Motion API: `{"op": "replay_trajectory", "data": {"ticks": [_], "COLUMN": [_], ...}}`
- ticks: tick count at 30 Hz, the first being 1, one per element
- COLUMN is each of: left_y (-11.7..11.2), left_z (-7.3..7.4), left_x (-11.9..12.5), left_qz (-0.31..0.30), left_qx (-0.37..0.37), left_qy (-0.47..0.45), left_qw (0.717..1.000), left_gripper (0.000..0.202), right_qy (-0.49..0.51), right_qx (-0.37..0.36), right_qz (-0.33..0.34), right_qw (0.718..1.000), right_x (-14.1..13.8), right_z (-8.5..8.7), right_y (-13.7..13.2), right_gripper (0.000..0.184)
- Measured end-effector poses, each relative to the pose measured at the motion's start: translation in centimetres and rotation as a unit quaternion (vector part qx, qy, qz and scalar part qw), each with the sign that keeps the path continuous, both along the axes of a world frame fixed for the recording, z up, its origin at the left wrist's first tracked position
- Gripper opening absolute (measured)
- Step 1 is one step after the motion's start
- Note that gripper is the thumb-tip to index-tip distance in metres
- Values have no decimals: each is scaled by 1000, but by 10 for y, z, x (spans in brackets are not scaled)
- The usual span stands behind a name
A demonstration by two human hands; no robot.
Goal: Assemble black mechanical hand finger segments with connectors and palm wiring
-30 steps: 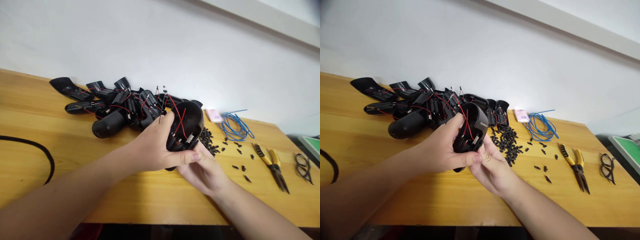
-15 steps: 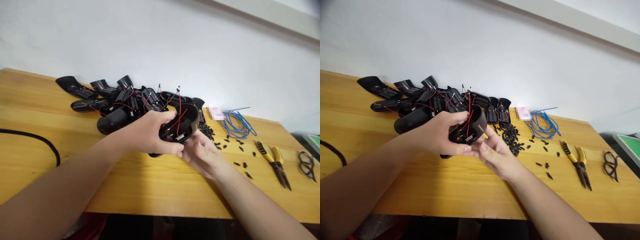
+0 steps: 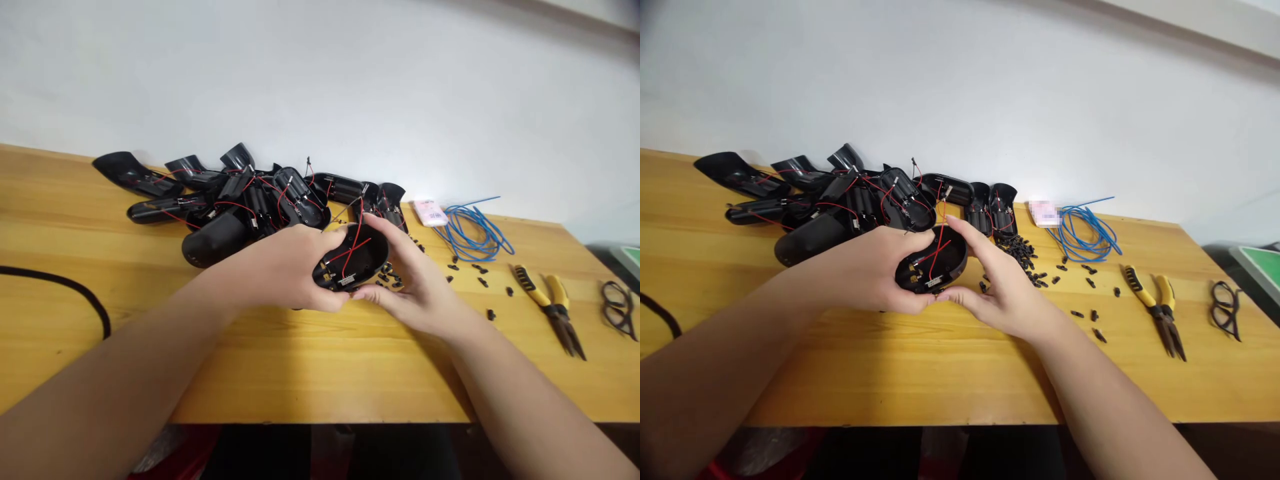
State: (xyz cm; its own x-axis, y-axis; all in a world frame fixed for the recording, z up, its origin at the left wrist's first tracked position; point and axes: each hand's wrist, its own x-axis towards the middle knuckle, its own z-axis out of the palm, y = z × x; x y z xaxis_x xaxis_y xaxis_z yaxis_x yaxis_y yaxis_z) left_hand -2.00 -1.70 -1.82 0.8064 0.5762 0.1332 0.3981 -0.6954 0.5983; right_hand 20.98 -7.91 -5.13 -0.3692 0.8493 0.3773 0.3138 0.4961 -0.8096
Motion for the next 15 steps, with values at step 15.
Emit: {"op": "replay_trajectory", "data": {"ticks": [15], "left_y": [-8], "left_z": [-3], "left_x": [0], "left_qz": [62], "left_qx": [111], "left_qy": [-25], "left_qw": [992], "left_gripper": [49], "right_qy": [111], "right_qx": [-10], "right_qz": [-42], "right_qw": [993], "right_x": [-9], "right_z": [-5], "right_y": [4], "right_gripper": [72]}}
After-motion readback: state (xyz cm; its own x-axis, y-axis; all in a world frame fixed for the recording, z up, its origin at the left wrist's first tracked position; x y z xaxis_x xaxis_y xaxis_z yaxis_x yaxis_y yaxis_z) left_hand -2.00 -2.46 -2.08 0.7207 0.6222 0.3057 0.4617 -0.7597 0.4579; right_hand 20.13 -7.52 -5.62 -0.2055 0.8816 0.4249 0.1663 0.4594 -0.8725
